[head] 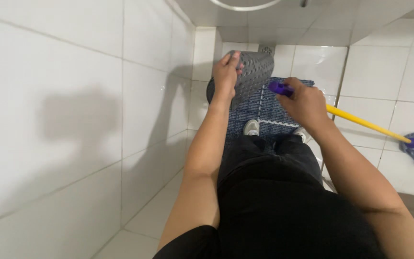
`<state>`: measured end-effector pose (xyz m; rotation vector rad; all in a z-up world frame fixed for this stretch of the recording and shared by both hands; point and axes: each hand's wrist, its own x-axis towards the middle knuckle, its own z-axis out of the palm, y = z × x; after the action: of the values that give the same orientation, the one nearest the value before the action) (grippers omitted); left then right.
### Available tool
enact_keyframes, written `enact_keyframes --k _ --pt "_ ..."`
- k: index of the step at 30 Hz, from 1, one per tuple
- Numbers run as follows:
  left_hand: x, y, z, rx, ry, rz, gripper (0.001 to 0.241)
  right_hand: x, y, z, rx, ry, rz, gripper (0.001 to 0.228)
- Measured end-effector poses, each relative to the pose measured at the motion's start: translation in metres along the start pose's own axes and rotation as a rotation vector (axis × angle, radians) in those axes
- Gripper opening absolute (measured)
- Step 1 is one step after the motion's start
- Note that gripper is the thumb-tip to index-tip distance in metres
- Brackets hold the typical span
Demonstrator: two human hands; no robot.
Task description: Mopping the tiled floor of a bathroom and moving bath mats.
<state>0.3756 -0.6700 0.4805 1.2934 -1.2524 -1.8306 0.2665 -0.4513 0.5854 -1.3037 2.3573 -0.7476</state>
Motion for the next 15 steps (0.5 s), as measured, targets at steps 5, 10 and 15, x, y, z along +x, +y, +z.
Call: enact_keyframes --k 5,10,15 --pt "0.065 0.017 -0.075 -0.185 0.155 0.032 0.026 0.006 -0.009 0.005 0.035 -0.163 0.219 0.041" --pt "0.104 0.073 -0.115 -0.063 0.277 0.161 0.027 0.009 -0.005 0.012 -0.065 -0.123 0.221 0.043" --pt "0.167 0.066 -0.145 0.025 0.333 0.372 0.028 0.017 -0.001 0.018 -0.078 -0.091 0.185 0.044"
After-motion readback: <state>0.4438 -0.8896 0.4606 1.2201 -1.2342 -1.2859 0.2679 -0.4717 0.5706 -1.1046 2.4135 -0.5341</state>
